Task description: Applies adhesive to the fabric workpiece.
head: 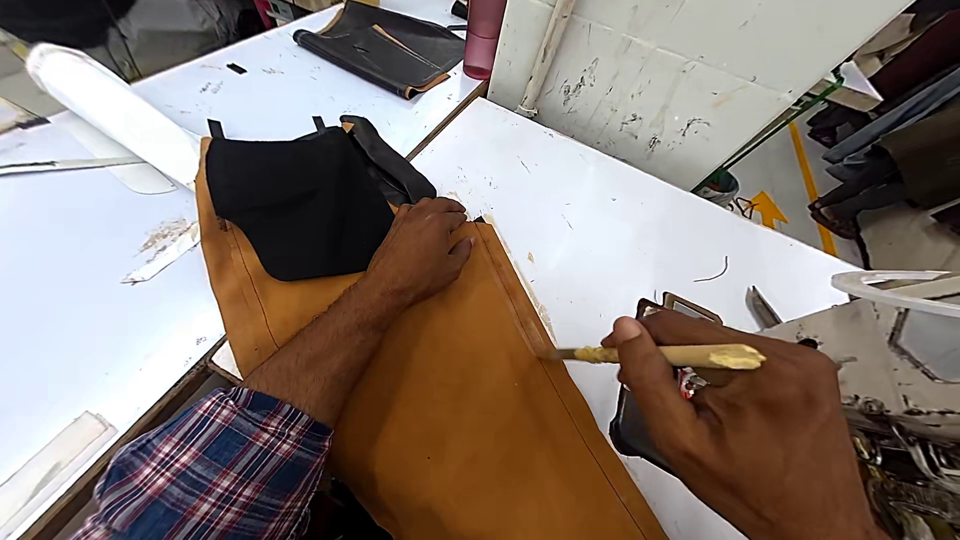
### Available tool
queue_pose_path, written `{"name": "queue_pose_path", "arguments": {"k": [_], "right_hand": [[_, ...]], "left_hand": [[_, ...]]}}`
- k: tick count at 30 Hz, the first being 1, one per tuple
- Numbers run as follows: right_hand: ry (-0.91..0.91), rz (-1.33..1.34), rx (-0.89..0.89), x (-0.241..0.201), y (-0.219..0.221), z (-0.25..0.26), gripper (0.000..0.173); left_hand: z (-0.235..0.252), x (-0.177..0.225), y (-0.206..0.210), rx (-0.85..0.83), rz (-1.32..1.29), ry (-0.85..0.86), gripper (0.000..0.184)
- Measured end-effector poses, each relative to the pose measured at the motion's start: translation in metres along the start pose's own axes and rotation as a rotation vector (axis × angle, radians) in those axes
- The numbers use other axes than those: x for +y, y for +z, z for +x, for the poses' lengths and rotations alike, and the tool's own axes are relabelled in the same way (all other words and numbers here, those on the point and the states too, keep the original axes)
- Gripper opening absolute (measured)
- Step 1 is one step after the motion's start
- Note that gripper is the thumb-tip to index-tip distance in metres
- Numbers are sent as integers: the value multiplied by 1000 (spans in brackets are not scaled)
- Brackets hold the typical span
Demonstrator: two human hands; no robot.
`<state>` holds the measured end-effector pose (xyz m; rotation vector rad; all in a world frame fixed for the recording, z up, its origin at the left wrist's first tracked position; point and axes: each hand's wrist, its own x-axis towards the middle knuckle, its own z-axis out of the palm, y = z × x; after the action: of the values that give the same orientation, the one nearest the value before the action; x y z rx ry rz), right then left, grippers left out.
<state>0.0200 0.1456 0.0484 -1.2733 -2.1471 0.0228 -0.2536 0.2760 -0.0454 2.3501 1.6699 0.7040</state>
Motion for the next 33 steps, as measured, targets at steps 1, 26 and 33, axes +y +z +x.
{"name": "queue_pose_path", "arguments": {"k": [1, 26, 33], "right_hand": [[-5, 37, 5, 1, 1, -4, 29], [92, 92, -280, -10, -55, -69, 32], [116, 99, -327, -6, -64, -91, 33]], "left_hand": [[0, 0, 0, 4, -5, 5, 41], [-2, -1, -3, 20, -2, 29, 42], [-1, 0, -2, 25, -3, 35, 44]]}}
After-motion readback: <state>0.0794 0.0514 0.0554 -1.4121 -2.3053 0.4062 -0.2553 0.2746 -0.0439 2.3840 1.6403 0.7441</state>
